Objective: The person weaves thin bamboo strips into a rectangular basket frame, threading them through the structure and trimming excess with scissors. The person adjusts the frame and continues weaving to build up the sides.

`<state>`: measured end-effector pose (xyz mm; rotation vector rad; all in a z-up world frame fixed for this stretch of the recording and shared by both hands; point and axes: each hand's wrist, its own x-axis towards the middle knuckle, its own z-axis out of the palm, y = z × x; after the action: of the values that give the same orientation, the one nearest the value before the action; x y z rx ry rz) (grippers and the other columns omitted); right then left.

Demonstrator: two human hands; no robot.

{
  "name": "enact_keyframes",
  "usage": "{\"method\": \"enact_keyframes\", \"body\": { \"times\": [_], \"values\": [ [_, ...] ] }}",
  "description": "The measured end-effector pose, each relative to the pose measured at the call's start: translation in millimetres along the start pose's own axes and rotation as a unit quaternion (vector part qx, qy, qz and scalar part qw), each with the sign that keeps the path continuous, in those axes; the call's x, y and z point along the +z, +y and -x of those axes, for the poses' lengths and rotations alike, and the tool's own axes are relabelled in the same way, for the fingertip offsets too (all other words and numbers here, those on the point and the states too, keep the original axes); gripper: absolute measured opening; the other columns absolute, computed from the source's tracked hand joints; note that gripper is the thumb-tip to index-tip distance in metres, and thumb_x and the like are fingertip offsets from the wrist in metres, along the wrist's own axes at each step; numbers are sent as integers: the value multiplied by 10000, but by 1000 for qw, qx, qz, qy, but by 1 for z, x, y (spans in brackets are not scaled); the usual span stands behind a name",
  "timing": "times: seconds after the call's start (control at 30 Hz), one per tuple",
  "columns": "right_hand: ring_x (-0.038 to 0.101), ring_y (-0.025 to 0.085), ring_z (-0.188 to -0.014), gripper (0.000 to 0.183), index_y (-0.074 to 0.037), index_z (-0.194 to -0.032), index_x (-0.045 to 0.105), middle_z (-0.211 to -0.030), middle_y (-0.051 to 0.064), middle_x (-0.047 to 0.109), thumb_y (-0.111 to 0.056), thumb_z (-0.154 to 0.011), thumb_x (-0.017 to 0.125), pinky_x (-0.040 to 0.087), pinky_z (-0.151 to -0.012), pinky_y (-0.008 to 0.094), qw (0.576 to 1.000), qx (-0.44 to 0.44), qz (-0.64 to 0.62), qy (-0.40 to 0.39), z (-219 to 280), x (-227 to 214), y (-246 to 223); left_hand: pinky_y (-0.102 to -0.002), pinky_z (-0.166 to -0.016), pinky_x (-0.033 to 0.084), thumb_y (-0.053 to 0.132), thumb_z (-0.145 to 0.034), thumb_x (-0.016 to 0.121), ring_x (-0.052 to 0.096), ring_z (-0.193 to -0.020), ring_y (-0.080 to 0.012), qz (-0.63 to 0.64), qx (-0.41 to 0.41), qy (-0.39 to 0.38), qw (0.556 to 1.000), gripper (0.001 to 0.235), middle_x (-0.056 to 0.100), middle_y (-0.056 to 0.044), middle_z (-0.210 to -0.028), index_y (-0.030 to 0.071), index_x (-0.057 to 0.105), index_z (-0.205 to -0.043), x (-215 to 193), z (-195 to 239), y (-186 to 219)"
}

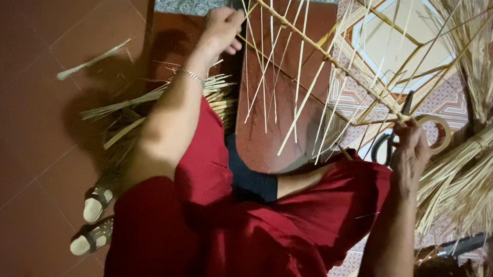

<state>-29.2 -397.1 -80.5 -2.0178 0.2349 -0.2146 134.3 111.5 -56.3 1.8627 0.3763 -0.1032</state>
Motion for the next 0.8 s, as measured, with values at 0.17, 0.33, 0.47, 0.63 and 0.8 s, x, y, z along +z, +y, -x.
{"method": "enact_keyframes", "body": {
  "times": [0.17, 0.33, 0.47, 0.63, 0.8],
  "values": [
    [657, 199, -1120, 583, -33, -1232, 710, -1182, 88, 726, -579, -1061, 596, 526, -945, 389, 995, 3, -95, 22, -10, 29, -16, -234, -599, 578, 278, -1021, 573, 672, -720, -95, 33, 32, 31, 998, 250, 707, -53, -877, 55, 670, -964, 24, -22, 3],
    [614, 208, -934, 503, -2, -1083, 673, -1017, 134, 648, -504, -1121, 677, 463, -824, 371, 982, -62, -170, 51, -33, 24, 17, -275, -636, 555, 293, -983, 593, 661, -783, -121, 119, -34, -23, 992, 244, 727, -48, -904, 80, 657, -1083, 36, -20, 5],
    [631, 148, -827, 421, -34, -1035, 687, -949, 94, 677, -428, -1137, 580, 525, -761, 332, 981, -62, -127, 134, -58, -17, 46, -279, -660, 556, 385, -1004, 570, 689, -807, -126, 40, -79, -90, 992, 335, 756, -60, -948, 80, 663, -1107, 37, 2, 17],
    [625, 154, -901, 408, -11, -1229, 670, -1062, 94, 661, -399, -1137, 581, 519, -770, 305, 972, -52, -157, 166, -96, -57, 79, -302, -735, 580, 406, -987, 607, 701, -870, -144, 45, -52, -192, 979, 399, 772, -60, -1011, 56, 681, -1163, 40, 39, 35],
    [668, 151, -972, 395, -48, -1385, 529, -1196, 75, 665, -355, -1136, 542, 585, -747, 256, 952, -73, -123, 269, -94, -36, 118, -335, -779, 601, 310, -974, 630, 712, -954, -155, 94, -30, -271, 958, 410, 695, -16, -1156, 58, 569, -1292, 75, 66, 36]
  ]
}}
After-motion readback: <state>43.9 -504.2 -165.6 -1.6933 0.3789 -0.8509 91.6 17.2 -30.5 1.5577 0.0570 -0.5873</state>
